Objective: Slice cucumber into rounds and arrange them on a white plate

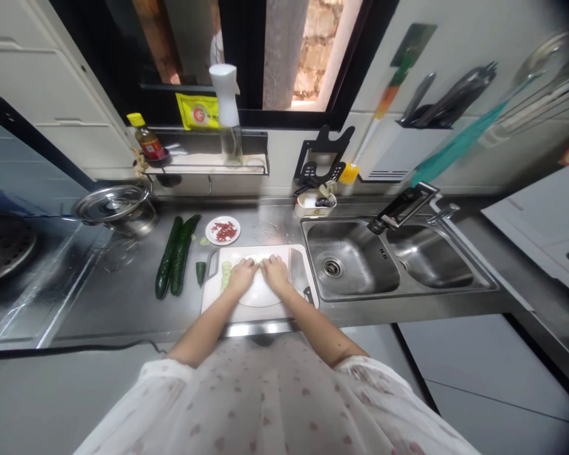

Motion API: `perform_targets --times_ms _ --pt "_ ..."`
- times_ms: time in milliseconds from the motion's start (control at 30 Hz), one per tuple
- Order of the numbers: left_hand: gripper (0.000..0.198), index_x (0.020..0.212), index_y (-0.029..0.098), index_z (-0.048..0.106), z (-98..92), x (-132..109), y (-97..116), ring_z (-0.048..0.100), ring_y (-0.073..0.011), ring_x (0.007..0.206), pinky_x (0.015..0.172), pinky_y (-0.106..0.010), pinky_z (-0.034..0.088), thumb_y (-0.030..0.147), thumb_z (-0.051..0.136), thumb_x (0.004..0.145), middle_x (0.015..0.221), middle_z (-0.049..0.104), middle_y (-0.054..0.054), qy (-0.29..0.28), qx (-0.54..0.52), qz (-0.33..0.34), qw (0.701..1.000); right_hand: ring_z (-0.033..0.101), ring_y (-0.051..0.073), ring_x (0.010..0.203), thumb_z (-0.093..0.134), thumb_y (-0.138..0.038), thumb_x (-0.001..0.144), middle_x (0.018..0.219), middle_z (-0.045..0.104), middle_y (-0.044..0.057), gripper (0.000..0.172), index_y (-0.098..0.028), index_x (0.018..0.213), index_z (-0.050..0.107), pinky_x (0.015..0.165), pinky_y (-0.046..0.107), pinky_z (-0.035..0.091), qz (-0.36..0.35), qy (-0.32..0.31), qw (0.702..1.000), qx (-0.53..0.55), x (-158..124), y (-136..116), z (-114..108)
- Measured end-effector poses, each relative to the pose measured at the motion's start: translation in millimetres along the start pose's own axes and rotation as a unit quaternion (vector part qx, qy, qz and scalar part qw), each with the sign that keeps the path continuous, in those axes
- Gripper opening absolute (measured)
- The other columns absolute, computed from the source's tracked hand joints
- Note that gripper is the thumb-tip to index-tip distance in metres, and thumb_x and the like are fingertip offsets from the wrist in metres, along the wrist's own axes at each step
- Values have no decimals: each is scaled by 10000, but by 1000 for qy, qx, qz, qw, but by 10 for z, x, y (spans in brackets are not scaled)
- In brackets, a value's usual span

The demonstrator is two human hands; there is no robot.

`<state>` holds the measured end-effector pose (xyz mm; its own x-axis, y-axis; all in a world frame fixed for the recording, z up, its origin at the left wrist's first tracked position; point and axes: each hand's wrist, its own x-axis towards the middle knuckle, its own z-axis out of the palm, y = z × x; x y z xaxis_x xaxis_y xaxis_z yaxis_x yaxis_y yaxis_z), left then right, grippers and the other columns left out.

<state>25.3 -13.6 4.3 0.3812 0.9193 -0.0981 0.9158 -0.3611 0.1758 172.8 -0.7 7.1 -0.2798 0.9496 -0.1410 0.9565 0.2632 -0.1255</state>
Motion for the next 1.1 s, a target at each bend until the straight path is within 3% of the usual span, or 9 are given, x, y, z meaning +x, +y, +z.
perform_targets --times_ms 1100 --pt "331 1174 238 595 -88 -34 22 464 -222 1026 836 -324 415 190 369 937 1053 544 -95 -12 7 4 1000 451 227 1050 342 -348 984 1159 552 127 365 -196 1158 624 862 330 367 24 -28 999 4 -126 56 -65"
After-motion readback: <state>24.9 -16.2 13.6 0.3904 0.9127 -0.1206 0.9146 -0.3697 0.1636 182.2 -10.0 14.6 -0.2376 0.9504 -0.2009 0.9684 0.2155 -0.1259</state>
